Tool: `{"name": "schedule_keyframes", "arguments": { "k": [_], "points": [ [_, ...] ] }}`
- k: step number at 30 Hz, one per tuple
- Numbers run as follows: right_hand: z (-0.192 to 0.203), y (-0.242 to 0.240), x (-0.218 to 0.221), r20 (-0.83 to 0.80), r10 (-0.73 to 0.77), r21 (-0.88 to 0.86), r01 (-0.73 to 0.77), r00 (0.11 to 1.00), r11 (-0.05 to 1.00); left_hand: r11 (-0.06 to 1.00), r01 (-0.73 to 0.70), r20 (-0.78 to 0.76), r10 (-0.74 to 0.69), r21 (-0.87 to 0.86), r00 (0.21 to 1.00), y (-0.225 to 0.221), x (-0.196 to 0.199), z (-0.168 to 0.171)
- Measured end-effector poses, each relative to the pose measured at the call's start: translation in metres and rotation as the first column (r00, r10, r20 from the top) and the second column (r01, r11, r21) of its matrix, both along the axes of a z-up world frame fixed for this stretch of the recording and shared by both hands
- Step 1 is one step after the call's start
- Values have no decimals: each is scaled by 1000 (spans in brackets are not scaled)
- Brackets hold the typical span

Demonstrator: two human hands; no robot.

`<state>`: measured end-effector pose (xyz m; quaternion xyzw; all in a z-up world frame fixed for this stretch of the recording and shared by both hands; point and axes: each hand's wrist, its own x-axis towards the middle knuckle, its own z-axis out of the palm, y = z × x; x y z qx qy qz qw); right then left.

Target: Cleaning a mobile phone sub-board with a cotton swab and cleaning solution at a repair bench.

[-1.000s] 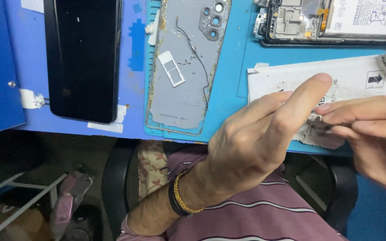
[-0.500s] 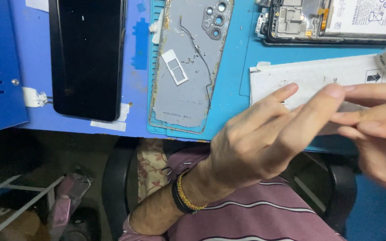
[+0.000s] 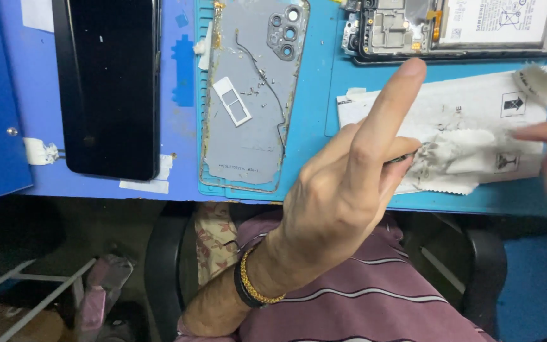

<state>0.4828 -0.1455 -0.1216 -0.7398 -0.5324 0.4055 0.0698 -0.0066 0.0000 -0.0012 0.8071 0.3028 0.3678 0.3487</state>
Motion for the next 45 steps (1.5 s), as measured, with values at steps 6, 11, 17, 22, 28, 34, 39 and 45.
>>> {"name": "schedule_keyframes", "arguments": {
  "k": [6, 11, 17, 22, 28, 34, 39, 45],
  "points": [
    [177, 84, -270, 202, 157, 498, -239, 967, 834, 1000, -2, -6, 2, -16, 1000, -2, 0, -1],
    [175, 85, -278, 117, 82, 532, -132, 990, 837, 1000, -11, -13, 11, -24, 1000, -5, 1, -4],
    [178, 95, -278, 147, 201, 574, -249, 968, 780, 999, -37, 7, 37, 31, 999, -4, 2, -5],
    [118, 18, -189, 178, 221, 459, -280, 959, 843, 1000, -7, -8, 7, 29, 1000, -1, 0, -1],
    [159, 25, -188, 659, 707, -49, -923, 257, 381, 999, -38, 42, 36, 37, 998, -2, 2, -5],
    [156, 34, -191, 582, 619, 241, -839, 527, 488, 999, -27, 49, 26, 22, 998, -2, 2, -6],
    [135, 20, -201, 291, 346, 505, -450, 892, 736, 984, -7, 179, 39, -177, 983, -1, 2, 6],
    [148, 69, -242, 310, 317, 636, -444, 896, 631, 988, -20, 169, 46, -151, 984, -3, 2, 4]
  ]
}}
